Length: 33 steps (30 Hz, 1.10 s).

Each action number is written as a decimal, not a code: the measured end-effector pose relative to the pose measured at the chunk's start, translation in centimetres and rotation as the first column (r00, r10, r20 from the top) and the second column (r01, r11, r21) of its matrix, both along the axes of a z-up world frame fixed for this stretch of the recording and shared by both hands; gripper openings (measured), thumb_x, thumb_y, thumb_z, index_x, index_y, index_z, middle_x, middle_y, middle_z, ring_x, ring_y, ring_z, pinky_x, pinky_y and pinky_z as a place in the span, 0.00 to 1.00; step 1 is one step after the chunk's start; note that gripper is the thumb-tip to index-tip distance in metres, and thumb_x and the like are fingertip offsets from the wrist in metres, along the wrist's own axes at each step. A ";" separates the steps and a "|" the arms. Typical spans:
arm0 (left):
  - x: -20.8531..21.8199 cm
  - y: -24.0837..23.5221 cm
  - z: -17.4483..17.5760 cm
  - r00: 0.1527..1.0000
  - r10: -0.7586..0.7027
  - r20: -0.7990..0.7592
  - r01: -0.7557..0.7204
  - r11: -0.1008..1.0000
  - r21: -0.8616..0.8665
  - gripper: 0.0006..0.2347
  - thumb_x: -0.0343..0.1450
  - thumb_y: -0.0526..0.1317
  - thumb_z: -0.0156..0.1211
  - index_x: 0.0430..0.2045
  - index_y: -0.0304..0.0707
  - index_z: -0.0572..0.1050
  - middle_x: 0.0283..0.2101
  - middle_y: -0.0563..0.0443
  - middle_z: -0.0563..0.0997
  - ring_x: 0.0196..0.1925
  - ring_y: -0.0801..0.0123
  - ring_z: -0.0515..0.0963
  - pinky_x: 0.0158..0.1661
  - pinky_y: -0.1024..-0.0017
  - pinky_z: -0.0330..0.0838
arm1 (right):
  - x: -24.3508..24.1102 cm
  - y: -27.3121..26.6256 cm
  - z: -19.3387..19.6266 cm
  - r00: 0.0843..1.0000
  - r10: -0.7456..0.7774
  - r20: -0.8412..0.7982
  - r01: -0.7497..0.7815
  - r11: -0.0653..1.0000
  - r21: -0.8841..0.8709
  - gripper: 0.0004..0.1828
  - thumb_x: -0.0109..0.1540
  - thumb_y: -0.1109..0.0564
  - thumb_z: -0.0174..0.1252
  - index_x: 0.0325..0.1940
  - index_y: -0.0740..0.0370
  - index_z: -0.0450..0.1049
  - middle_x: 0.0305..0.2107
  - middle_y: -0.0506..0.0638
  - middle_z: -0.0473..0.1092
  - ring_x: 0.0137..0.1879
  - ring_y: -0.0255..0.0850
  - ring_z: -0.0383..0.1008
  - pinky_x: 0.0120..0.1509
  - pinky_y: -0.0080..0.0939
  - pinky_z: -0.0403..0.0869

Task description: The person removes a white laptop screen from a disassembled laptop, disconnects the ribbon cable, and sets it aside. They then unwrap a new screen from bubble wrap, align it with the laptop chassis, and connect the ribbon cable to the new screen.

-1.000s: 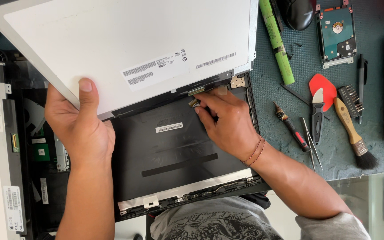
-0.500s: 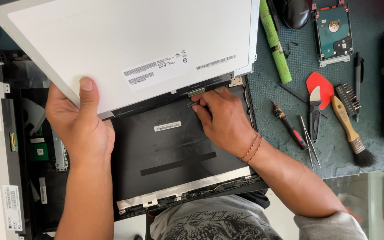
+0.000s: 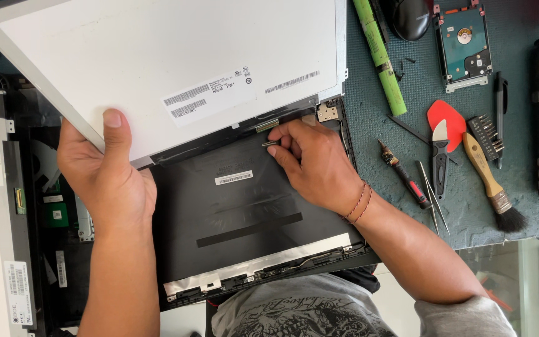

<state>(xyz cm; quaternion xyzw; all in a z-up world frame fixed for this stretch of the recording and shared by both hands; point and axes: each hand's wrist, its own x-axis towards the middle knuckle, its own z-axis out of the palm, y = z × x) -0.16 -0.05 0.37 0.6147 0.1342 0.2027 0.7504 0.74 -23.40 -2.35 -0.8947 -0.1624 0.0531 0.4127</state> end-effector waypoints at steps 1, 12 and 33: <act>0.0 0.0 0.0 1.000 -0.006 0.009 0.006 1.000 -0.003 0.19 0.67 0.48 0.64 0.46 0.38 0.71 0.49 0.53 0.76 0.54 0.69 0.76 0.58 0.70 0.77 | 0.0 0.0 0.0 1.000 -0.001 -0.008 0.001 1.000 -0.004 0.06 0.58 0.59 0.60 0.39 0.59 0.73 0.19 0.44 0.64 0.29 0.36 0.64 0.37 0.38 0.67; -0.1 0.1 0.5 0.998 -0.052 -0.021 0.050 0.996 -0.076 0.20 0.66 0.49 0.65 0.47 0.39 0.71 0.50 0.53 0.76 0.56 0.66 0.77 0.58 0.67 0.78 | -0.4 -0.2 1.1 0.999 -0.035 -0.027 0.033 0.997 -0.072 0.14 0.53 0.50 0.66 0.30 0.59 0.69 0.17 0.44 0.60 0.29 0.39 0.63 0.36 0.39 0.65; -1.4 -0.6 0.8 0.977 -0.097 0.192 0.022 0.933 0.360 0.19 0.70 0.52 0.58 0.40 0.34 0.68 0.38 0.56 0.72 0.45 0.73 0.72 0.49 0.73 0.71 | 1.3 -8.6 4.9 0.988 -0.147 0.041 0.080 0.728 0.681 0.18 0.64 0.66 0.54 0.56 0.67 0.58 0.40 0.60 0.71 0.43 0.37 0.71 0.45 0.31 0.71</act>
